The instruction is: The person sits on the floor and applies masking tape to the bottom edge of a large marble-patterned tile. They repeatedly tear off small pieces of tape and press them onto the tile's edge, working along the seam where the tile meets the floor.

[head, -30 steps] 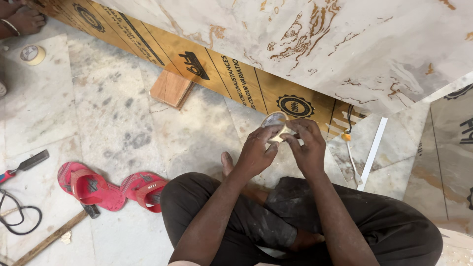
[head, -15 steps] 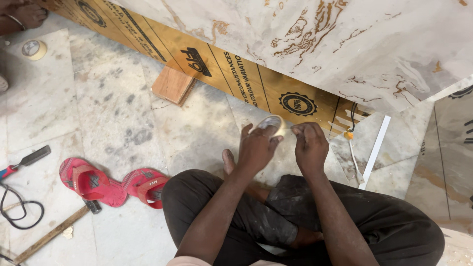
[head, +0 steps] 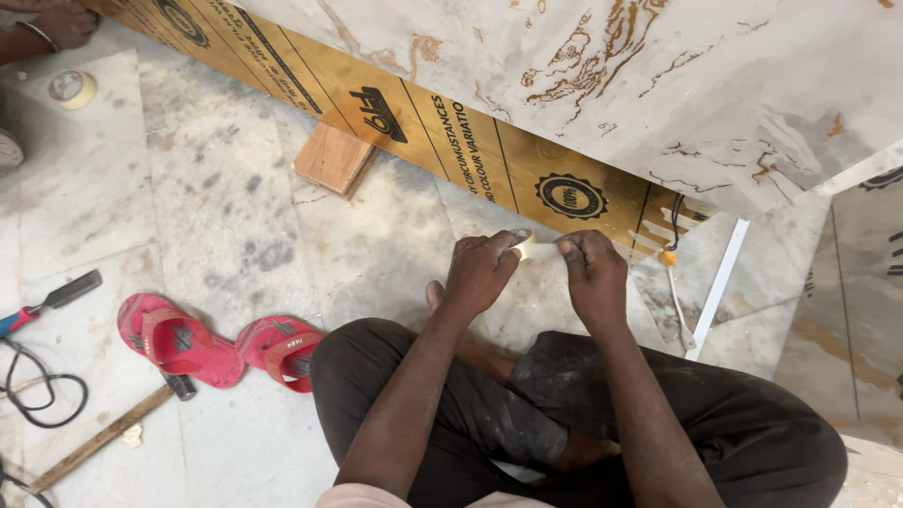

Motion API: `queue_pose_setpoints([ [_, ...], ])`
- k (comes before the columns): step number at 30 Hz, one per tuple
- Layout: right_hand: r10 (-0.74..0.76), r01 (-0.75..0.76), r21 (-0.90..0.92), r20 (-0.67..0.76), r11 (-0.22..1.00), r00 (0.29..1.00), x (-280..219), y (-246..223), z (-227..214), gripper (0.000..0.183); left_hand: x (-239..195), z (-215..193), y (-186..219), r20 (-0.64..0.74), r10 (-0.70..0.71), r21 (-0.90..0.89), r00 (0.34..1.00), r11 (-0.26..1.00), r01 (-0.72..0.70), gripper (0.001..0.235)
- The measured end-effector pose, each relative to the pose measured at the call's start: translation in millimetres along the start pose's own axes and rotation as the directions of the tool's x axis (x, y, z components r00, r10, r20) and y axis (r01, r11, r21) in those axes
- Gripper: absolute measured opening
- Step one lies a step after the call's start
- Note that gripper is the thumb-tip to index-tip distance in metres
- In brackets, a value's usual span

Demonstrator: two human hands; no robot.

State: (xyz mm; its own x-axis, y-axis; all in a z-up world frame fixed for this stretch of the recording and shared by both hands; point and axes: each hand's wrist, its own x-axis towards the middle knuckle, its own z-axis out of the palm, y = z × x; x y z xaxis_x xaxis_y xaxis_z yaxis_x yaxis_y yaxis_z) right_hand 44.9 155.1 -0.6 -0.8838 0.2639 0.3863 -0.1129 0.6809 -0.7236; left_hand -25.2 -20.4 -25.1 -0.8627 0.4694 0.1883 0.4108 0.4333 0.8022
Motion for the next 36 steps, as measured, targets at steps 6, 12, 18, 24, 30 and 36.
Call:
queue_pose_setpoints([
  [6, 0.035, -0.035, 0.078, -0.002, 0.996, 0.999, -5.3, 3.1, 7.2, 0.016, 0.0, -2.0, -5.9, 0.009, 0.022, 0.003, 1.0, 1.0, -0.022, 0.034],
  [12, 0.239, -0.249, 0.256, 0.069, 0.934, 0.969, -3.4, 20.3, 9.7, 0.018, -2.1, 11.4, -13.4, -0.036, 0.071, 0.097, 0.997, 0.993, -0.067, 0.032],
  [18, 0.204, -0.203, 0.074, 0.001, 0.976, 0.979, -7.4, 6.8, 17.2, 0.018, 2.5, 8.7, -15.3, -0.029, -0.154, -0.035, 0.988, 0.988, 0.153, 0.033],
  [24, 0.313, -0.311, 0.135, 0.007, 0.941, 0.95, -7.9, 10.6, 23.2, 0.019, 11.0, 15.7, -28.9, 0.141, -0.45, -0.393, 0.882, 0.792, 0.467, 0.033],
  [30, 0.324, -0.32, 0.144, -0.002, 0.936, 0.946, -12.6, 17.1, 30.2, 0.02, 15.6, 18.9, -35.1, 0.191, -0.509, -0.302, 0.839, 0.783, 0.544, 0.032],
  [36, 0.447, -0.443, 0.326, 0.065, 0.835, 0.892, -10.8, 26.1, 36.9, 0.018, 14.3, 19.3, -42.8, 0.148, -0.423, -0.213, 0.894, 0.869, 0.447, 0.031],
])
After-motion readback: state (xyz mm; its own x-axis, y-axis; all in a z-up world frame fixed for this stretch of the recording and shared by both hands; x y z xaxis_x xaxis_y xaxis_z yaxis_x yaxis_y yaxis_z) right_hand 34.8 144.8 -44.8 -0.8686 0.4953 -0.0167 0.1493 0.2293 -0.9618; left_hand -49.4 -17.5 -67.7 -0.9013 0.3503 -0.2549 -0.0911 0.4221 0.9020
